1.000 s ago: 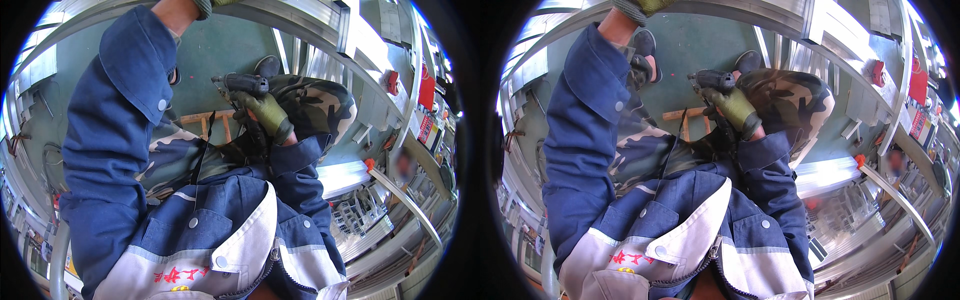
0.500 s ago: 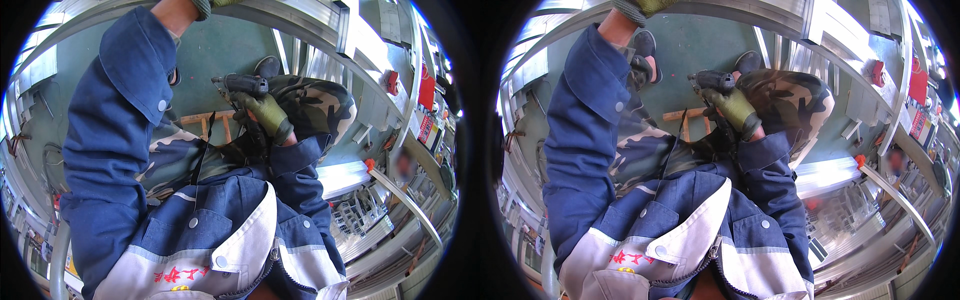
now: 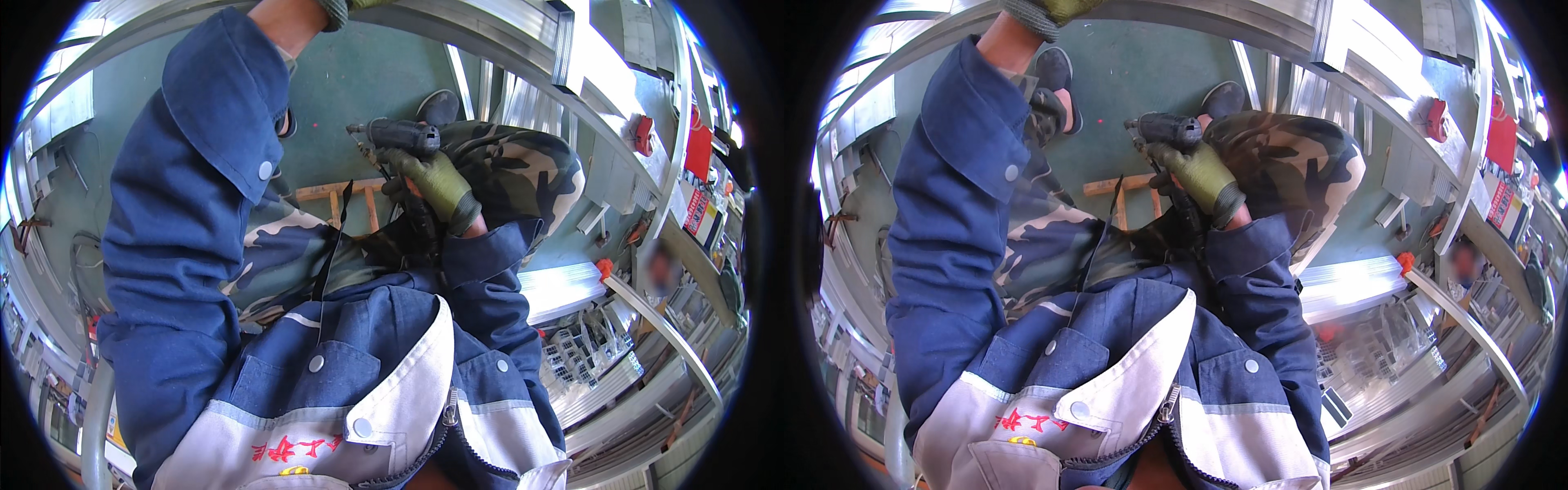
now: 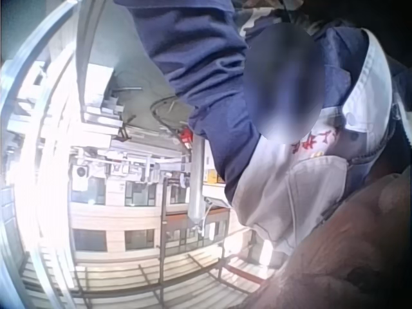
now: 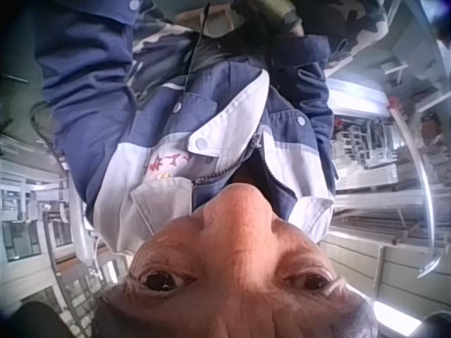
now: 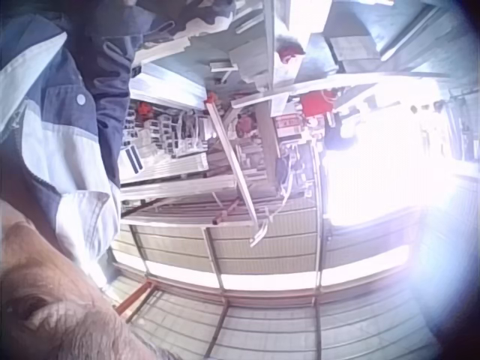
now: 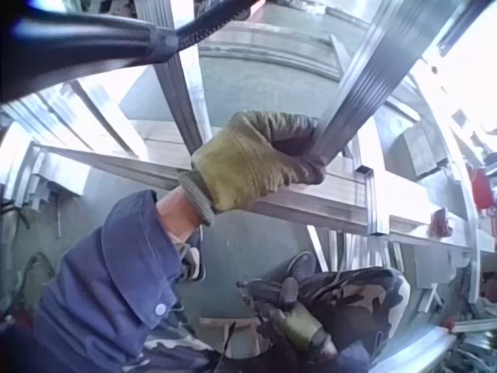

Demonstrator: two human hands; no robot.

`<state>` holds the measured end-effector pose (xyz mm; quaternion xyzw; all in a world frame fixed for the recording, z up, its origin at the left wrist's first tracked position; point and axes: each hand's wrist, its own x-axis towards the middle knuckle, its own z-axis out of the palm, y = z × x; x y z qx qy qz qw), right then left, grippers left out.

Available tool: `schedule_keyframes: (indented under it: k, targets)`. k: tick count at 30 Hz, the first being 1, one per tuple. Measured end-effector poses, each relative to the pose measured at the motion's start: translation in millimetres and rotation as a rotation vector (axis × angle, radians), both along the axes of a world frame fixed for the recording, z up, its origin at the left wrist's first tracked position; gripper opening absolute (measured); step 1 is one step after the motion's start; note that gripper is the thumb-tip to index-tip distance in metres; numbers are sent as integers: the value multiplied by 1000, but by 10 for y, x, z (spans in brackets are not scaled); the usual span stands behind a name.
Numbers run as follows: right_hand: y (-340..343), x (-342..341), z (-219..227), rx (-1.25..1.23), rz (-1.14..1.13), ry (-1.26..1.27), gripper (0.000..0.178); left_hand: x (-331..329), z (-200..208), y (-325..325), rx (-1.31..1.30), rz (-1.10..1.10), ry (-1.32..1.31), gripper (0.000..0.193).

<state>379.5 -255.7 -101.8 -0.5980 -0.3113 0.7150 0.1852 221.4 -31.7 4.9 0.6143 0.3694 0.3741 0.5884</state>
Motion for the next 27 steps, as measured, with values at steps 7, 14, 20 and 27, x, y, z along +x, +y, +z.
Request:
schedule_keyframes:
  k: [7, 14, 20, 27]
  targets:
    - [0, -8, 5, -51, -1, -9, 48, 13, -23, 1, 4, 3, -12, 38]
    - [-89, 60, -213, 55, 34, -61, 49, 14, 1, 11, 12, -21, 27, 34]
    - [-46, 67, -64, 52, 3, 51, 49, 13, 85, -44, 1, -8, 71, 35]
    - [-8, 163, 342, 145, -5, 81, 40, -11, -53, -31, -2, -4, -16, 35]
